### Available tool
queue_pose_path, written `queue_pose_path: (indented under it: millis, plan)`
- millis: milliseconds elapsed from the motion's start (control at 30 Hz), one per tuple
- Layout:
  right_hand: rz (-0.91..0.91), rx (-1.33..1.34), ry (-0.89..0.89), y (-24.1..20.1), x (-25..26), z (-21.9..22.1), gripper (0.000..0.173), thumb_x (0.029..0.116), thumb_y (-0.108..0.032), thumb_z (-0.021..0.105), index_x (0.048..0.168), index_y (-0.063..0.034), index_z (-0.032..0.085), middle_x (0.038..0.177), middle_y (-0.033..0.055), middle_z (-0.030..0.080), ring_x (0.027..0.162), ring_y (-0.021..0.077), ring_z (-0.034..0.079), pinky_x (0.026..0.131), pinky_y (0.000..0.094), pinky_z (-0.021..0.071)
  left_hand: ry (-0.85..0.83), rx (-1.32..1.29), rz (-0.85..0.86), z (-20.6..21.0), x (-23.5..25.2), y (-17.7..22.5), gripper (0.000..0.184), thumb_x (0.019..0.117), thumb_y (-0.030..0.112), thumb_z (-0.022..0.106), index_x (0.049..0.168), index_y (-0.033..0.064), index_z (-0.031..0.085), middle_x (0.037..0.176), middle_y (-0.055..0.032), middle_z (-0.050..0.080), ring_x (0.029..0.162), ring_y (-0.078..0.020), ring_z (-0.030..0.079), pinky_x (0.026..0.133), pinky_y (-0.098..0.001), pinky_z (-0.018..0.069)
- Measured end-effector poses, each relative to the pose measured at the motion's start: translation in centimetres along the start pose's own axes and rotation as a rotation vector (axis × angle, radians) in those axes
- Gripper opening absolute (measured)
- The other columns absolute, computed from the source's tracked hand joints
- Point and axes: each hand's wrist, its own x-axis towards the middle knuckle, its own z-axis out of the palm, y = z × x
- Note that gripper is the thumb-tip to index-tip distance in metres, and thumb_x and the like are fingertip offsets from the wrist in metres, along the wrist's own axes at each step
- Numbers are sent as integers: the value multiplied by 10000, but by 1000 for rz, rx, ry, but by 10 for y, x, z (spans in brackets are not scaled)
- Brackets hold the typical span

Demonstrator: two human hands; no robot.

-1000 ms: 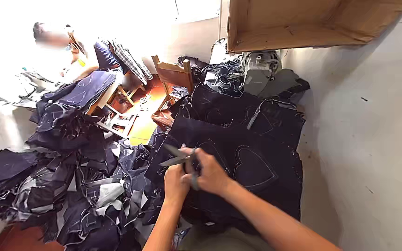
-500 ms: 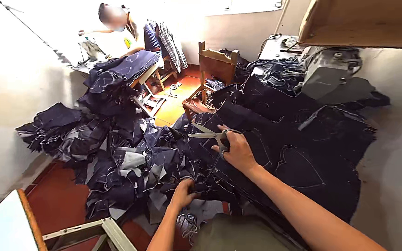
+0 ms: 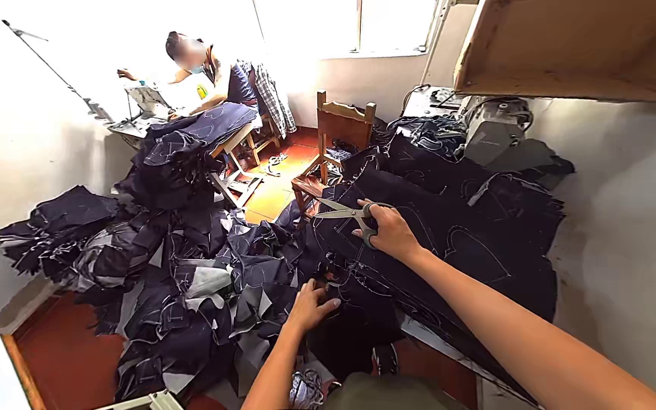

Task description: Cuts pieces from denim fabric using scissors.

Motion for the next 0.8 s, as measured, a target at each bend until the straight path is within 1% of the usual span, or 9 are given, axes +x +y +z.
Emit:
queue_pose_path:
  millis: [67, 133, 200, 267, 333, 400, 500, 700, 800]
  plan:
    - [37, 7, -77, -4, 6, -7, 628, 794, -336, 879, 1293, -32, 648, 1371, 112, 661, 1280, 293, 619, 1117, 545, 439, 97, -5, 121, -6, -11, -6, 574, 994, 564, 545, 991, 24, 743, 974, -152, 722, 961, -266, 697, 926, -500, 539]
    - [52, 23, -132, -12, 16, -29, 618, 756, -293, 911, 1260, -22, 678, 1278, 149, 698, 1212, 324, 649, 1090, 557, 457, 122, 17, 151, -19, -29, -2, 586, 1004, 570, 529, 1020, 12, 707, 835, -135, 704, 834, -263, 702, 834, -514, 557]
    - [10, 44, -59, -29, 20, -68, 458, 731, -252, 933, 1074, -17, 741, 1035, 157, 744, 975, 318, 716, 904, 549, 568, 163, 104, 146, -40, -47, 12, 590, 976, 592, 571, 1068, 18, 668, 791, -136, 674, 783, -287, 691, 771, -532, 566]
    - [36, 123, -61, -46, 10, -111, 338, 732, -323, 921, 847, -73, 724, 734, 59, 681, 660, 203, 656, 620, 450, 554, 174, 173, 133, -60, -61, 25, 579, 956, 597, 608, 1073, 34, 675, 790, -130, 678, 776, -290, 690, 757, -526, 568]
    - [260, 283, -499, -60, -19, -147, 354, 848, -434, 795, 809, -98, 690, 635, 10, 634, 573, 150, 621, 573, 400, 541, 178, 214, 110, -74, -71, 34, 552, 942, 589, 632, 1039, 49, 697, 814, -122, 693, 800, -281, 694, 778, -516, 564]
    - [511, 423, -1063, -58, -53, -158, 502, 1019, -497, 542, 1002, -7, 648, 779, 87, 672, 706, 207, 681, 720, 437, 589, 190, 221, 105, -83, -78, 42, 525, 929, 563, 664, 1001, 45, 710, 819, -120, 699, 807, -272, 694, 789, -504, 563]
    - [719, 319, -1372, -47, -90, -137, 636, 1006, -632, 500, 1088, -16, 640, 841, 83, 668, 743, 198, 663, 747, 415, 562, 183, 204, 129, -86, -85, 50, 517, 921, 547, 686, 947, 32, 695, 756, -103, 660, 735, -242, 656, 730, -464, 544]
    - [438, 311, -1135, -47, -93, -105, 508, 905, -545, 732, 930, -42, 669, 698, 42, 665, 604, 164, 661, 647, 386, 578, 205, 148, 190, -84, -104, 54, 521, 949, 543, 654, 863, 30, 664, 656, -62, 587, 625, -176, 581, 624, -392, 490]
    - [176, 550, -713, -30, -114, -104, 734, 692, -714, 806, 1049, -85, 677, 910, 18, 683, 813, 117, 629, 740, 362, 529, 304, -169, 342, -92, -141, 71, 403, 955, 447, 664, 731, 116, 610, 636, 56, 544, 604, -48, 525, 602, -288, 446]
